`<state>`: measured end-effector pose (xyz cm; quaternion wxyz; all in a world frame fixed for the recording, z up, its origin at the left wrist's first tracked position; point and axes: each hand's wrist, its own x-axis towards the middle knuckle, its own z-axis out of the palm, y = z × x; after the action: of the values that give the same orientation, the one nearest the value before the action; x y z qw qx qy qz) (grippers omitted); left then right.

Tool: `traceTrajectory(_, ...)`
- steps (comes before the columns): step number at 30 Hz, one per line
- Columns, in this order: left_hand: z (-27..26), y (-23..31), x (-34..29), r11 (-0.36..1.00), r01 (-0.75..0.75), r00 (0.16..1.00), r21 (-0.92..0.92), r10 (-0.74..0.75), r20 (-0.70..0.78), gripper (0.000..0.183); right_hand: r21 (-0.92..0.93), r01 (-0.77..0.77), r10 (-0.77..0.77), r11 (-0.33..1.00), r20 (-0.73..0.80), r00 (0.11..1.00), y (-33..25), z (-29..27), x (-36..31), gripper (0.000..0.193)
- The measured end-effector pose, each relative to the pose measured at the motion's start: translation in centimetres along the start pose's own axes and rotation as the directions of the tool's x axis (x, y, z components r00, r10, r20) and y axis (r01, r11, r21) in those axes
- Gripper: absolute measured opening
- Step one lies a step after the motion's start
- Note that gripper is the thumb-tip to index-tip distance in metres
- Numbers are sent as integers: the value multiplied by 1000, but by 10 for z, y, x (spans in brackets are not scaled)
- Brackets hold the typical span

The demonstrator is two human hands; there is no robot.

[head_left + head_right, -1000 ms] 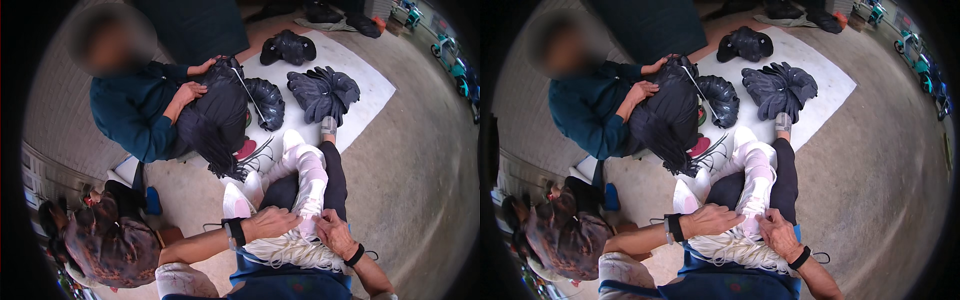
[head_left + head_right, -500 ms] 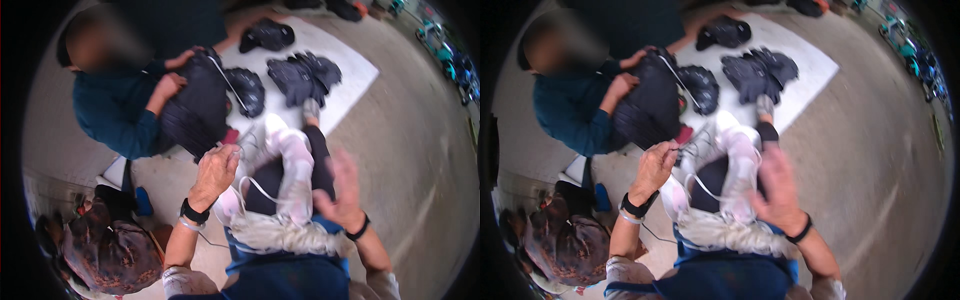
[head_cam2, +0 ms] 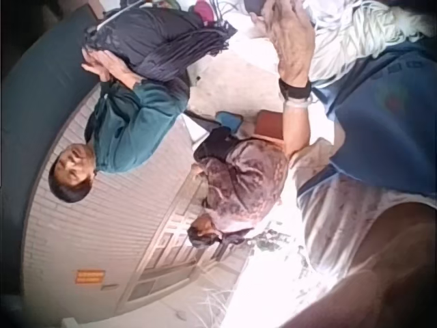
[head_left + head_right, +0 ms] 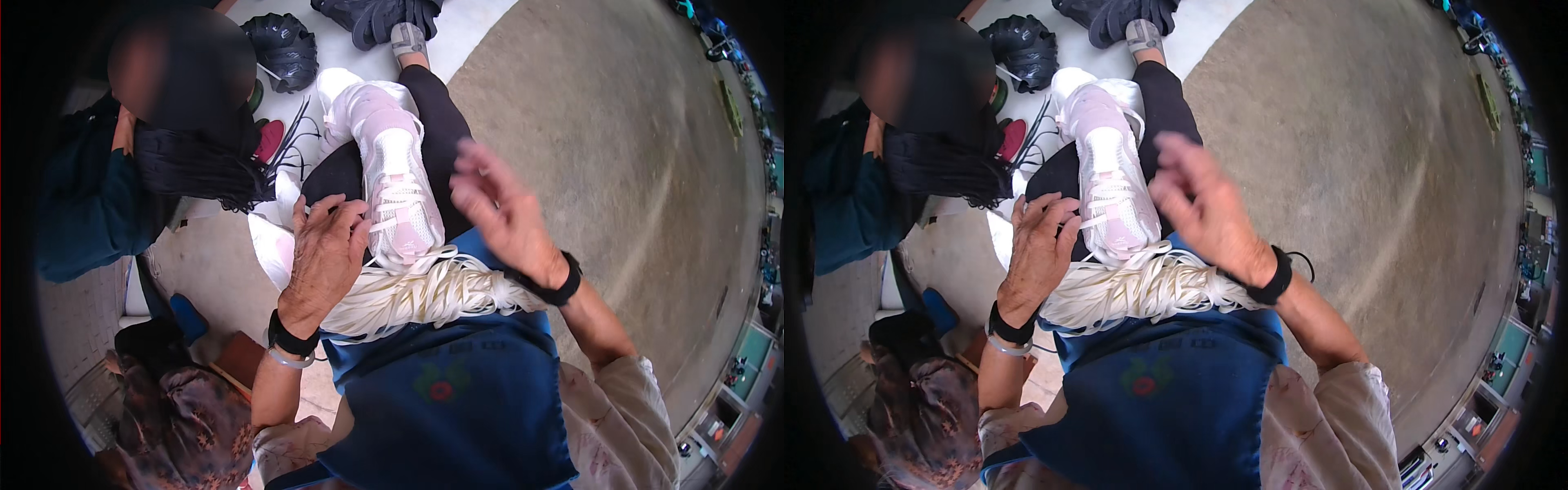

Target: The person is lacing white and pink athletic shoes while sitting on the floor outside.

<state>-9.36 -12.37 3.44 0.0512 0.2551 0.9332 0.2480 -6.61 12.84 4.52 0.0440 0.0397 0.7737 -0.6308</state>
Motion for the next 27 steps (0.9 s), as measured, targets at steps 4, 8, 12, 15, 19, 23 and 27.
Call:
traceTrajectory(4, 1, 12, -8, 999, -2, 1000, 52, 2, 4, 17, 415, -48, 168, 909, -258, 951, 32, -19, 37, 50)
traceTrajectory(8, -7, 26, -11, 996, 87, 996, -11, -87, 24, 13, 790, -56, 471, 610, -304, 828, 37, -21, 45, 42)
traceTrajectory(12, -1, 36, -29, 827, 417, 908, -378, -358, 219, 19, 681, 103, 109, 725, -261, 959, 22, 13, 28, 42)
traceTrajectory(15, 6, 38, -30, 810, 433, 891, -396, -317, 324, 24, 211, 66, -141, 975, 361, 922, 5, 25, -4, 37)
traceTrajectory(19, 35, 37, -39, 855, 275, 961, -440, -264, 88, 32, 5, 363, -337, 932, 387, 859, -6, 29, -10, 41)
traceTrajectory(23, 32, 43, -32, 681, 582, 812, -444, -461, 358, 31, 817, 47, 250, 575, -230, 940, 33, 6, 34, 53)
traceTrajectory(27, 59, 24, -39, 762, 491, 870, -422, -453, 194, 35, 948, 3, 545, 317, -185, 818, 59, -13, 66, 50)
